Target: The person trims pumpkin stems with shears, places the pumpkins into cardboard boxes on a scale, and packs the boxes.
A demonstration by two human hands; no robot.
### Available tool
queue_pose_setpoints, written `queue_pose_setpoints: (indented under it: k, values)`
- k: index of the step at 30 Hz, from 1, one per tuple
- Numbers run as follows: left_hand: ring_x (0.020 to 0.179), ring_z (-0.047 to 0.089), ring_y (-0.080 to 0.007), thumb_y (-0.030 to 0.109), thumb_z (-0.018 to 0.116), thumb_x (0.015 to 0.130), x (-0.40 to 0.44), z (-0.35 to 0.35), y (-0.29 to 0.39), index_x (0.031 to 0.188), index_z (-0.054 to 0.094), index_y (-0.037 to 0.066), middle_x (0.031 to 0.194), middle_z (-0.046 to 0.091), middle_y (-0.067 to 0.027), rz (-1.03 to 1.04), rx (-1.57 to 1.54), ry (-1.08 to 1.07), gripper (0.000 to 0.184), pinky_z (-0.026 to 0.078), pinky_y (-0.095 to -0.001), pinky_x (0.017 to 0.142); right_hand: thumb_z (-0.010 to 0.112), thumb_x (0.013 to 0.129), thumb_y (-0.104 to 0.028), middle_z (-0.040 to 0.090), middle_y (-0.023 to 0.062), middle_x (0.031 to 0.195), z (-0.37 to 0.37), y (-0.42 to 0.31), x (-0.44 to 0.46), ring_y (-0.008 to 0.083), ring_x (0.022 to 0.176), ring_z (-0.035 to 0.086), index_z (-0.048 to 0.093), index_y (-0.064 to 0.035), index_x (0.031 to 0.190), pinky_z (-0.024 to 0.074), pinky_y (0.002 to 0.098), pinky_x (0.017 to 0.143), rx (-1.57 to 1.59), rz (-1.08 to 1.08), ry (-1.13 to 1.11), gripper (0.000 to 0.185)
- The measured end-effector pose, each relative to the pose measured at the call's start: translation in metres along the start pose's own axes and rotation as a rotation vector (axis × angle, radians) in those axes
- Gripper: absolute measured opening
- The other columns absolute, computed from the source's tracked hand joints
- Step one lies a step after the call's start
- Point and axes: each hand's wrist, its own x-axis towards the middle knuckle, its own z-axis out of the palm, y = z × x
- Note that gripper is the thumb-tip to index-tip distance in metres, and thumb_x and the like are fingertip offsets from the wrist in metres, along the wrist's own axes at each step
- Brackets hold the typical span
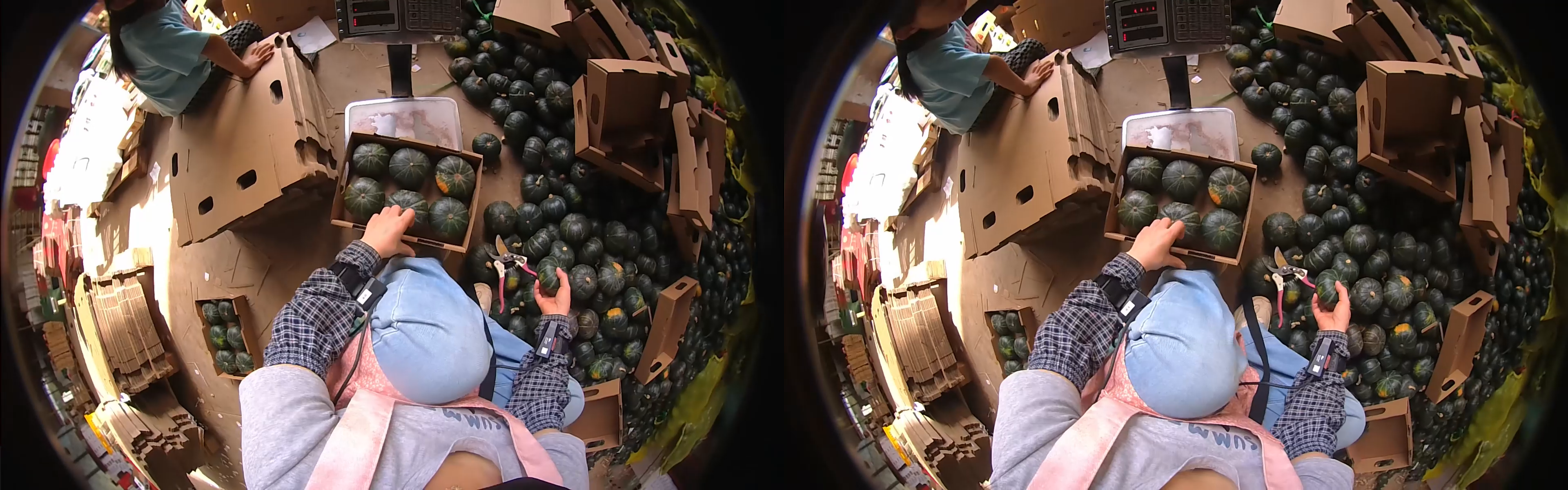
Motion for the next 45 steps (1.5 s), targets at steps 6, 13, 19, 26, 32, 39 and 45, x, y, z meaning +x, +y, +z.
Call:
queue_pose_setpoints:
  k: [6,13,19,26,32,39,45]
  values:
    - [0.092,0.05,-0.0293,0.01,0.077,0.058,0.012,-0.004,-0.009,0.1,0.052,0.014,0.091,0.047,-0.0095,0.112,0.05,0.017,0.05,0.044,-0.0383,0.076,0.073,0.075,-0.021,0.061,0.0046,0.094,-0.001,0.01,0.001,0.0201,0.086,0.057,0.059,-0.0112,0.096,0.0498,0.0389,0.073,-0.011,-0.033,0.008,0.027]
    - [0.092,0.048,-0.024,0.027,0.078,0.06,0.052,-0.018,0.019,0.097,0.052,0.016,0.09,0.047,-0.005,0.135,0.127,0.164,0.046,0.038,-0.0368,0.071,0.072,0.076,-0.018,0.059,0.0051,0.098,0.004,0.009,-0.001,0.0209,0.088,0.056,0.057,-0.0123,0.098,0.0498,0.04,0.071,-0.034,-0.125,-0.014,0.026]
    - [0.059,0.055,-0.0305,0.037,0.063,0.08,0.054,-0.006,0.026,0.057,0.059,0.005,0.056,0.054,-0.0122,0.333,-0.108,-0.115,0.039,0.045,-0.0391,0.055,0.071,0.077,-0.018,0.058,0.0046,0.099,0.002,0.016,0.002,0.0207,0.091,0.055,0.057,-0.0138,0.099,0.0497,0.0406,0.072,-0.108,-0.144,0.049,0.027]
    - [0.053,0.056,-0.03,0.037,0.062,0.08,0.053,-0.005,0.021,0.057,0.062,0.005,0.053,0.054,-0.0116,0.246,-0.12,-0.06,0.039,0.044,-0.0411,0.05,0.07,0.077,-0.013,0.055,0.0049,0.105,0.007,0.024,0.015,0.0229,0.094,0.055,0.05,-0.0148,0.104,0.0511,0.0425,0.07,-0.095,-0.131,-0.007,0.034]
    - [0.055,0.057,-0.0298,0.037,0.063,0.079,0.053,-0.004,0.017,0.059,0.063,0.007,0.057,0.056,-0.0104,0.248,-0.094,-0.058,0.036,0.045,-0.0411,0.051,0.069,0.076,-0.004,0.053,0.0054,0.112,0.034,0.03,-0.008,0.0236,0.101,0.053,0.038,-0.0163,0.122,0.05,0.0474,0.075,-0.26,-0.291,0.031,0.056]
    - [0.064,0.057,-0.0265,0.027,0.069,0.076,0.055,-0.007,0.016,0.065,0.059,0.008,0.063,0.054,-0.0067,0.2,-0.149,0.17,0.024,0.046,-0.0379,0.058,0.067,0.076,0.001,0.05,0.0066,0.114,0.034,0.032,-0.009,0.0202,0.105,0.05,0.034,-0.0149,0.126,0.0477,0.051,0.08,-0.297,-0.322,0.009,0.062]
    - [0.109,0.043,-0.038,0.018,0.075,0.066,0.076,-0.011,-0.003,0.122,0.05,0.017,0.119,0.044,-0.0201,0.026,0.004,0.272,0.061,0.041,-0.0432,0.09,0.076,0.069,-0.02,0.05,0.0097,0.115,0.031,0.035,-0.001,0.023,0.103,0.051,0.045,-0.0114,0.113,0.0475,0.0424,0.076,-0.748,-0.527,0.217,0.054]
